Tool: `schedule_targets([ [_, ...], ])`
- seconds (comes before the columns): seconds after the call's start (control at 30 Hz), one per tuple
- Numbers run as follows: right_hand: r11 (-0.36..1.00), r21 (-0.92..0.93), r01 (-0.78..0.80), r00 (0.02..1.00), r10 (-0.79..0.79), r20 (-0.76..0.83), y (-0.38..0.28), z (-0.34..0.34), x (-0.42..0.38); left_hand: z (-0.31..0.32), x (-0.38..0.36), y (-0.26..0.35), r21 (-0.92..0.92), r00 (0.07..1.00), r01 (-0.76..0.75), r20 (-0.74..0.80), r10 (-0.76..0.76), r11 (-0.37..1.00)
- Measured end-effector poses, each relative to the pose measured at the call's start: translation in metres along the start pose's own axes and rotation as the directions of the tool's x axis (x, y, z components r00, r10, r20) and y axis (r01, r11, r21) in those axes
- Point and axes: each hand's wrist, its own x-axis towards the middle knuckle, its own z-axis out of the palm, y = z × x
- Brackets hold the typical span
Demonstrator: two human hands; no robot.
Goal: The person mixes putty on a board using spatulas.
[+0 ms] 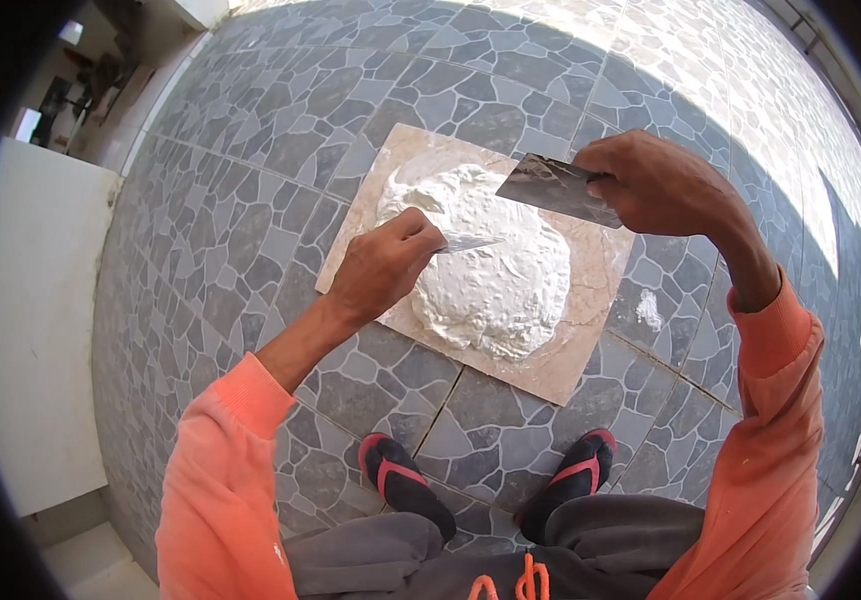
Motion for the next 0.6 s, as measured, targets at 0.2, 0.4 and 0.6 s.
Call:
schedule_targets([
  [0.2,0.976,0.095,0.197,0.98,-0.193,-0.052,-0.006,0.021,-0.002,-0.005,-0.003,0.0,-0.065,0.992,-0.107,-0.073,0.102,0.992],
  [0.4,0.952,0.133,0.274,0.962,-0.273,-0.027,-0.015,0.022,-0.003,-0.007,-0.004,-0.002,-0.066,0.989,-0.117,-0.097,0.11,0.991],
  [0.6,0.942,0.112,0.318,0.948,-0.312,-0.067,-0.01,0.044,0.005,-0.014,-0.004,-0.001,-0.077,0.976,-0.191,-0.12,0.181,0.978],
])
